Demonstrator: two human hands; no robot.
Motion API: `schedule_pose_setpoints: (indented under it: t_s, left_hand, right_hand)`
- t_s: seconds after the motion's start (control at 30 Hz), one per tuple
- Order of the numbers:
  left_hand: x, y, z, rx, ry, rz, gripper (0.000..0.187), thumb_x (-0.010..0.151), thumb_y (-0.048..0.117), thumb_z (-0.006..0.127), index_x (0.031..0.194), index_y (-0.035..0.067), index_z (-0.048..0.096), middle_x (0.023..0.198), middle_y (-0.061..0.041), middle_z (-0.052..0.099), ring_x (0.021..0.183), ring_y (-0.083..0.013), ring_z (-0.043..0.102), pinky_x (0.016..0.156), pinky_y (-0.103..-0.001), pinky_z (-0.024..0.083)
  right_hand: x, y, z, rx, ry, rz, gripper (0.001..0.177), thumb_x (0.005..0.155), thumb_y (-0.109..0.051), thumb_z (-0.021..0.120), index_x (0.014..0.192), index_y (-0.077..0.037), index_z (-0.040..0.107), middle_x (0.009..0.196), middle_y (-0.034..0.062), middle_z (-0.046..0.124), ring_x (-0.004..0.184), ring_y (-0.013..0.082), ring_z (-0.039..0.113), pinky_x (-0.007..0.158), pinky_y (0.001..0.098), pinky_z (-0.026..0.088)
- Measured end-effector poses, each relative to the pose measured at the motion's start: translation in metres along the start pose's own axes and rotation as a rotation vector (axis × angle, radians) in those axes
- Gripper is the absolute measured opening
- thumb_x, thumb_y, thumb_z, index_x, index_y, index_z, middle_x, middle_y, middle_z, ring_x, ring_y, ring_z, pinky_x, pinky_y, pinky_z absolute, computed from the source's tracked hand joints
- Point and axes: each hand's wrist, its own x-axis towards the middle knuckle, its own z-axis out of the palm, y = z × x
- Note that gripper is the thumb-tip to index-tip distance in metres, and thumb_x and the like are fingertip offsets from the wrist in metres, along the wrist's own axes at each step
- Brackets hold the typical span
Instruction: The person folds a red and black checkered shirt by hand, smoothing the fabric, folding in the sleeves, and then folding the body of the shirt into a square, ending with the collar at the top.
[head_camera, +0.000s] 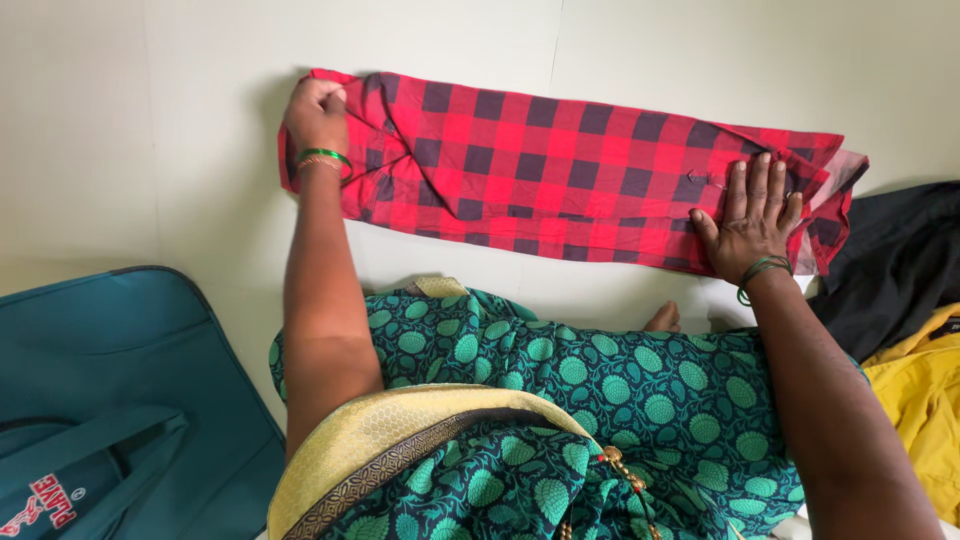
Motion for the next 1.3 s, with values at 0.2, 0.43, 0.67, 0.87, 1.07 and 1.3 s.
schedule_pose_setpoints:
  t_s: [0.2, 0.43, 0.67, 0.87, 1.07, 1.3]
  left_hand:
    - [0.005, -0.017, 0.009, 0.116, -0.013, 0.035, 0.007, 0.089, -0.001, 0.072, 0.087, 0.003, 0.067, 0.092, -0.014, 0.068, 0.089, -0.0319, 0.067, 0.083, -0.043, 0.053]
    - [0.003, 0.011, 0.013, 0.259, 0.018, -0.106, 0.008, 0.092, 0.003, 0.07, 0.093, 0.006, 0.063, 0.102, -0.012, 0.064, 0.1, -0.0332, 0.063, 0.09, -0.045, 0.051]
    - [-0.051, 0.14, 0.02, 0.48, -0.13, 0.079, 0.045, 0.109, 0.023, 0.049, 0.153, 0.012, 0.044, 0.16, -0.013, 0.038, 0.151, -0.0361, 0.032, 0.116, -0.061, 0.028]
    - [-0.06, 0.158, 0.016, 0.661, -0.601, -0.02, 0.067, 0.107, 0.042, 0.034, 0.167, 0.016, 0.016, 0.173, -0.005, 0.003, 0.158, -0.0251, 0.002, 0.123, -0.06, 0.003]
    - [-0.059, 0.162, 0.004, 0.647, -0.607, -0.162, 0.069, 0.107, 0.044, 0.036, 0.167, 0.018, 0.017, 0.175, 0.0, 0.003, 0.161, -0.0249, 0.0, 0.126, -0.059, 0.002]
    - [-0.149, 0.187, -0.01, 0.571, -0.41, 0.054, 0.074, 0.104, 0.037, 0.055, 0.167, 0.011, 0.028, 0.175, -0.013, 0.011, 0.161, -0.0367, 0.008, 0.124, -0.063, 0.013]
  right_hand:
    - [-0.002, -0.004, -0.004, 0.008, -0.017, 0.007, 0.096, 0.097, -0.07, 0.033, 0.167, -0.008, 0.014, 0.175, 0.0188, -0.001, 0.162, 0.0375, -0.008, 0.122, 0.0703, -0.002]
    - [-0.003, -0.006, -0.007, 0.011, -0.039, 0.02, 0.096, 0.096, -0.071, 0.031, 0.166, -0.009, 0.012, 0.174, 0.0186, -0.003, 0.16, 0.0368, -0.01, 0.121, 0.0696, -0.003]
    - [-0.001, -0.004, -0.005, 0.01, -0.014, 0.016, 0.095, 0.097, -0.07, 0.034, 0.167, -0.009, 0.012, 0.174, 0.0178, -0.001, 0.16, 0.0367, -0.009, 0.122, 0.068, -0.003]
    - [0.001, 0.003, 0.0, 0.023, 0.004, 0.012, 0.093, 0.097, -0.067, 0.04, 0.167, -0.011, 0.013, 0.175, 0.016, -0.002, 0.16, 0.0342, -0.009, 0.122, 0.0667, -0.003]
    - [0.0, 0.008, 0.006, -0.004, 0.02, -0.011, 0.093, 0.098, -0.066, 0.04, 0.167, -0.011, 0.013, 0.174, 0.0161, -0.002, 0.16, 0.0336, -0.009, 0.122, 0.0667, -0.001]
    - [0.01, 0.012, -0.004, 0.002, -0.034, -0.002, 0.094, 0.092, -0.062, 0.053, 0.164, -0.013, 0.016, 0.172, 0.0174, 0.003, 0.158, 0.036, 0.0, 0.118, 0.0678, 0.006]
